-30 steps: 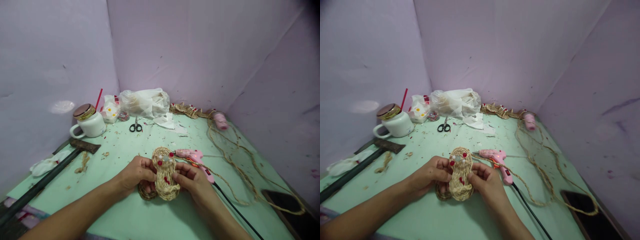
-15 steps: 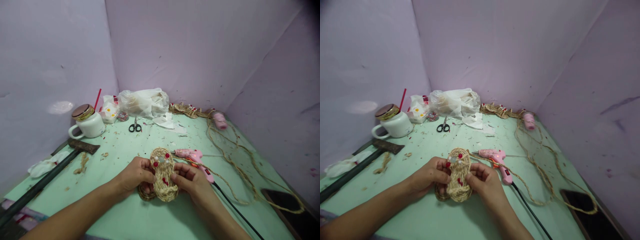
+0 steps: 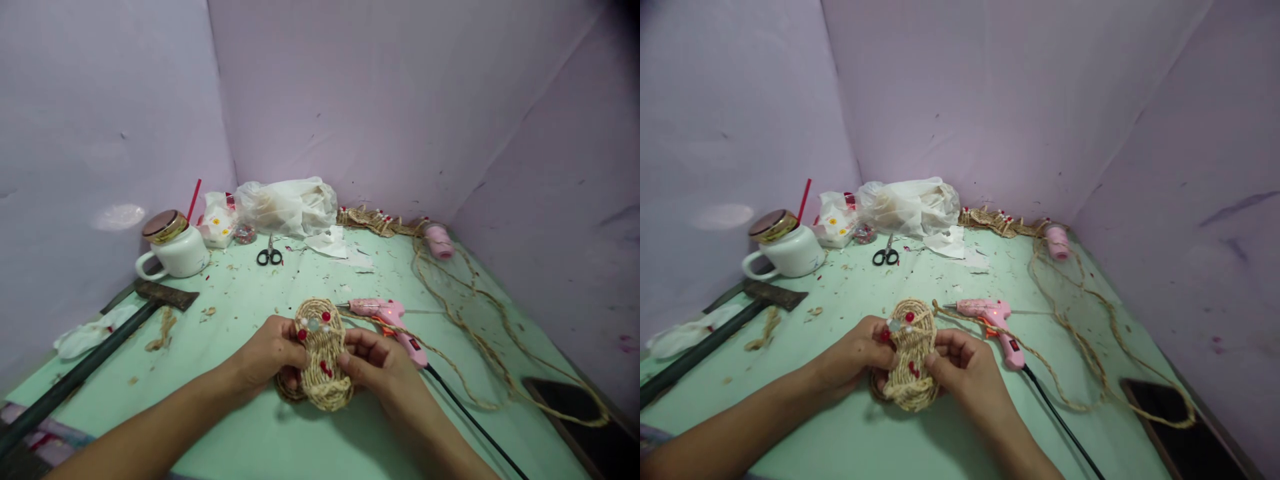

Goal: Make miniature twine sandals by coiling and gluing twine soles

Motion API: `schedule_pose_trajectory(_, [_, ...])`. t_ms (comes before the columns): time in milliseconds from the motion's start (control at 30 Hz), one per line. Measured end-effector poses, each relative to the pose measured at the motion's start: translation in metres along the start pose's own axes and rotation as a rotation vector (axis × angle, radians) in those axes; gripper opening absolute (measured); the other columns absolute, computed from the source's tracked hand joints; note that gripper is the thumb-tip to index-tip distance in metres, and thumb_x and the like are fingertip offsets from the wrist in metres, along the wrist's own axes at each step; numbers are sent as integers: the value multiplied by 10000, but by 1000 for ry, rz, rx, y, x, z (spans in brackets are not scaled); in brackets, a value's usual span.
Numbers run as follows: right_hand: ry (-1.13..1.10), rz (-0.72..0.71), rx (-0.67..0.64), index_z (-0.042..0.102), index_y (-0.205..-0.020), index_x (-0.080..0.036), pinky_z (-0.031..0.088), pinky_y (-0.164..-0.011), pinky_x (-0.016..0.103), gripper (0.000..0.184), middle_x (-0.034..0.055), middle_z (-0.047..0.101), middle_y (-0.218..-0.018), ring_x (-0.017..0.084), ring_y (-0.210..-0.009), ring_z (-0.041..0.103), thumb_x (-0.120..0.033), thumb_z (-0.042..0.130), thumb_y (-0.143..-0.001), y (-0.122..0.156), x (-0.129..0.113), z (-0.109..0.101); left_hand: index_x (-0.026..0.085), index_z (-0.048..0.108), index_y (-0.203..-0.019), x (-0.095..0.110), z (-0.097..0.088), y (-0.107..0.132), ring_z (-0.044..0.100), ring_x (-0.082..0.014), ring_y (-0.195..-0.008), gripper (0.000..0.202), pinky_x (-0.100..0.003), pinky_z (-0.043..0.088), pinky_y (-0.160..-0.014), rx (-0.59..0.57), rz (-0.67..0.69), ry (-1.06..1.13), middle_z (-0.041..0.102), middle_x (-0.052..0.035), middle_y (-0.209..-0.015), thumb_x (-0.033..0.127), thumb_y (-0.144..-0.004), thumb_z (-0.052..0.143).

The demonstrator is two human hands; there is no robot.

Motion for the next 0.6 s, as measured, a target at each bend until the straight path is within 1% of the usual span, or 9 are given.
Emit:
schedule_pose_trajectory(67, [1,-2,9,665,-809,-135,445,-471,222,358,30,671,-646,131,-537,595,-365,790,-565,0,0,-1,71,664,-661,1,1,1,498,-104,-424,216,-193,391,-382,-12,2,-12,619,-56,-561,139,-476,576])
schedule_pose_trajectory(200, [-3,-11,8,668,-813,-140,448,-492,226,336,29,670,-645,133,-551,599,-360,780,-584,-1,0,-1,61,673,-710,5,3,2,498,-109,-425,272,-205,391,-388,-31,3,-12,639,-77,-600,188,-479,608])
schedule_pose_trajectory(333, [3,-6,10,679,-811,-147,426,-453,207,342,22,668,-620,124,-517,580,-338,795,-552,-2,3,0,61,663,-655,4,1,2,482,-107,-390,226,-213,391,-380,4,-3,-60,606,-58,-531,178,-476,591])
schedule_pose_trajectory(433, [-5,-9,11,682,-811,-155,438,-451,204,332,19,670,-626,129,-530,587,-315,796,-543,-2,5,0,80,633,-597,3,-1,1,473,-106,-393,164,-213,382,-380,26,7,-83,575,-35,-505,147,-468,559])
schedule_pose_trajectory(600, [5,-17,-6,681,-815,-147,443,-440,195,311,18,662,-618,115,-509,577,-314,780,-571,-1,3,2,84,627,-619,5,0,2,486,-119,-442,185,-223,389,-414,18,28,-83,570,-33,-536,152,-467,547])
Point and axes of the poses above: each hand's wrist, its own y-axis away from the middle knuckle, its own z-axis out of the palm, x = y × z, the point moved 9 cm from there along -y, towards the middle knuckle
